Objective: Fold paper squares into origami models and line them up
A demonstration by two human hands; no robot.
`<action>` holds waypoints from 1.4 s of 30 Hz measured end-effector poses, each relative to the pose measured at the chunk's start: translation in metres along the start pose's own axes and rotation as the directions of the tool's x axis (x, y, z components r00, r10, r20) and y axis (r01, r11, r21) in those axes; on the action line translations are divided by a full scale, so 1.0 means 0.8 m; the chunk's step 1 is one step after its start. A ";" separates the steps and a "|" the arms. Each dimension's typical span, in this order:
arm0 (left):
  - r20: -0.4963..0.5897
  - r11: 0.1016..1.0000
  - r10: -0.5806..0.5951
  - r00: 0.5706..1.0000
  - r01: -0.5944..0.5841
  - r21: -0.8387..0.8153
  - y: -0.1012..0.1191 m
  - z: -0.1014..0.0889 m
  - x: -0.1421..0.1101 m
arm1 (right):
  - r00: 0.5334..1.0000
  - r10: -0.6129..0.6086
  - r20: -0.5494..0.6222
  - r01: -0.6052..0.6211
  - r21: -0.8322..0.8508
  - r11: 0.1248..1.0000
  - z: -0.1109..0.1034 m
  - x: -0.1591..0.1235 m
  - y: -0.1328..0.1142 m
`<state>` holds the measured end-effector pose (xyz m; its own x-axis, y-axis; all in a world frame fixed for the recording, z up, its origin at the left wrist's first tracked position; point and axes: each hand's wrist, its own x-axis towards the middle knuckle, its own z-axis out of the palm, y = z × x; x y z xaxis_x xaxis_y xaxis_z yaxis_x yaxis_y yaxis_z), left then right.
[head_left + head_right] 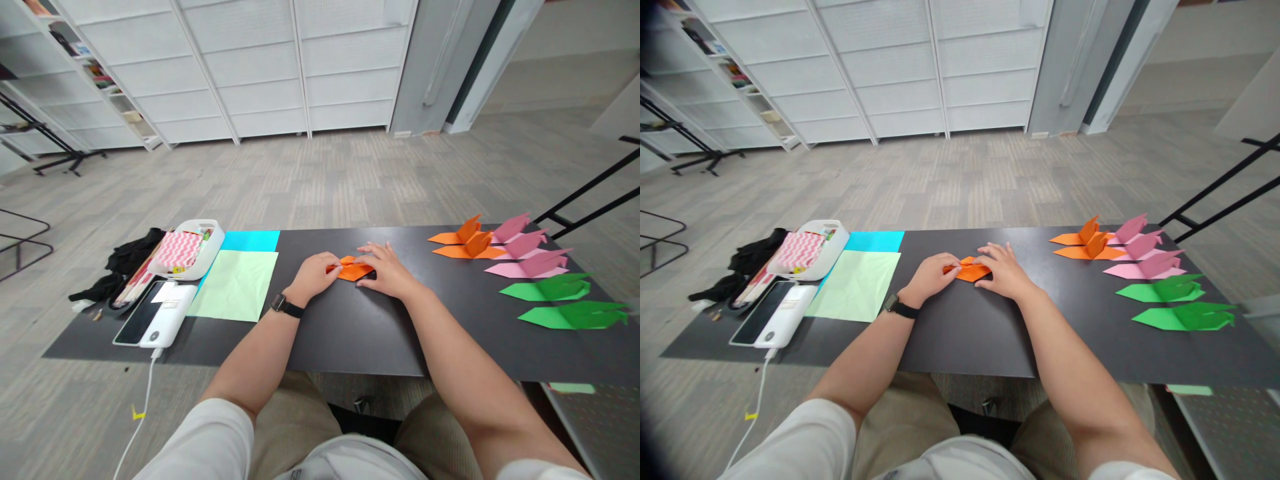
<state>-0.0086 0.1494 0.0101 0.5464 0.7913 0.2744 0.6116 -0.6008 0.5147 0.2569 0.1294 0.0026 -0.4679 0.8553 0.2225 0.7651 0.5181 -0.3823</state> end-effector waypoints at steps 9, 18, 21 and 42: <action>-0.092 0.996 -0.063 0.994 0.056 -0.074 0.011 -0.007 -0.001 | 0.992 -0.020 -0.126 0.020 0.004 1.000 -0.004 0.004 -0.007; -0.121 0.976 -0.020 0.992 -0.006 -0.216 0.031 -0.020 -0.005 | 0.956 0.077 -0.283 -0.064 0.055 0.996 -0.016 0.004 -0.011; -0.124 0.968 -0.064 0.990 0.032 -0.247 0.024 -0.014 -0.004 | 0.968 0.094 -0.234 -0.074 0.091 0.993 -0.014 0.004 -0.011; 0.023 0.992 0.116 0.993 -0.114 -0.062 0.013 0.015 0.001 | 0.937 0.329 -0.117 -0.327 0.033 0.944 0.028 0.012 0.006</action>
<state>0.0052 0.1423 0.0059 0.6264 0.7138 0.3133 0.5087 -0.6789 0.5294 0.2463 0.1399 -0.0172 -0.1353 0.9729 0.1875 0.8610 0.2091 -0.4637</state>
